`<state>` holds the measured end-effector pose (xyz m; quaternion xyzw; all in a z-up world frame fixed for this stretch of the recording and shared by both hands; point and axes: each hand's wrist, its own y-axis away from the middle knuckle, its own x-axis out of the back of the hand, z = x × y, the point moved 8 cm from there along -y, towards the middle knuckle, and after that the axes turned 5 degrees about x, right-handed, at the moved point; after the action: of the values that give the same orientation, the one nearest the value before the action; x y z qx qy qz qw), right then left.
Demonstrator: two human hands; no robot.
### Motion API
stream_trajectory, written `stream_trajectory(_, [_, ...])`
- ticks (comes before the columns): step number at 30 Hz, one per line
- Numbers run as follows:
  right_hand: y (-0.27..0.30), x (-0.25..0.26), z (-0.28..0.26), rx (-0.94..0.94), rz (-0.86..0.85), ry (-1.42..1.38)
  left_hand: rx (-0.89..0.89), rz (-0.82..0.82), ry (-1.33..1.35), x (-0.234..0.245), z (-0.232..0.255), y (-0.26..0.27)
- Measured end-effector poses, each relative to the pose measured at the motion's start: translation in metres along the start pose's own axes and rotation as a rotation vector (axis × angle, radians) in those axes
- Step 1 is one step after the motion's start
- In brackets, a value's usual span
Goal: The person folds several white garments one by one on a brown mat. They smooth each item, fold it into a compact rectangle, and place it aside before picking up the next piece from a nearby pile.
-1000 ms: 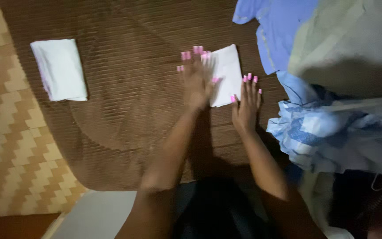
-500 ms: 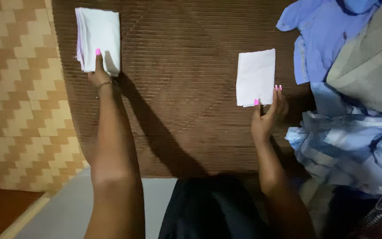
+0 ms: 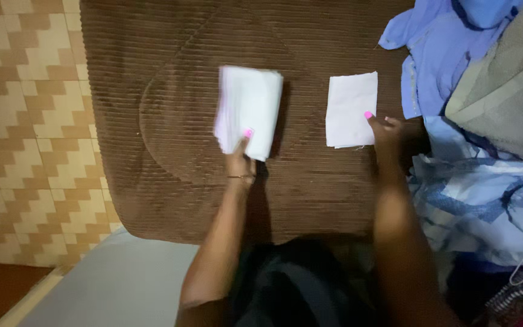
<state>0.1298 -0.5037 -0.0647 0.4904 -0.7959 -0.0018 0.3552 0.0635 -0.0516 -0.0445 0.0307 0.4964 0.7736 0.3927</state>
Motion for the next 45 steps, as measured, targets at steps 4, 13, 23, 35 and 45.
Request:
stream_trajectory(4, [-0.012,-0.023,0.0,-0.082,-0.145,0.047,-0.513,0.399,-0.562,0.001,0.016,0.05])
stream_trajectory(13, [0.079,-0.031,-0.06,-0.151,-0.503,-0.413,-0.254,-0.382,-0.652,-0.086,-0.025,0.091])
stream_trajectory(23, [0.211,-0.051,-0.03,-0.395,-0.556,-0.81,0.156,-0.156,-0.318,-0.038,-0.122,0.115])
stream_trajectory(35, [0.185,-0.051,-0.116,0.006,-1.237,-0.515,0.076,-0.966,-1.523,-0.1,0.015,0.088])
stream_trajectory(45, [0.214,-0.036,-0.127,-0.143,-0.633,-0.284,-0.15,-0.212,-0.897,-0.109,0.081,0.063])
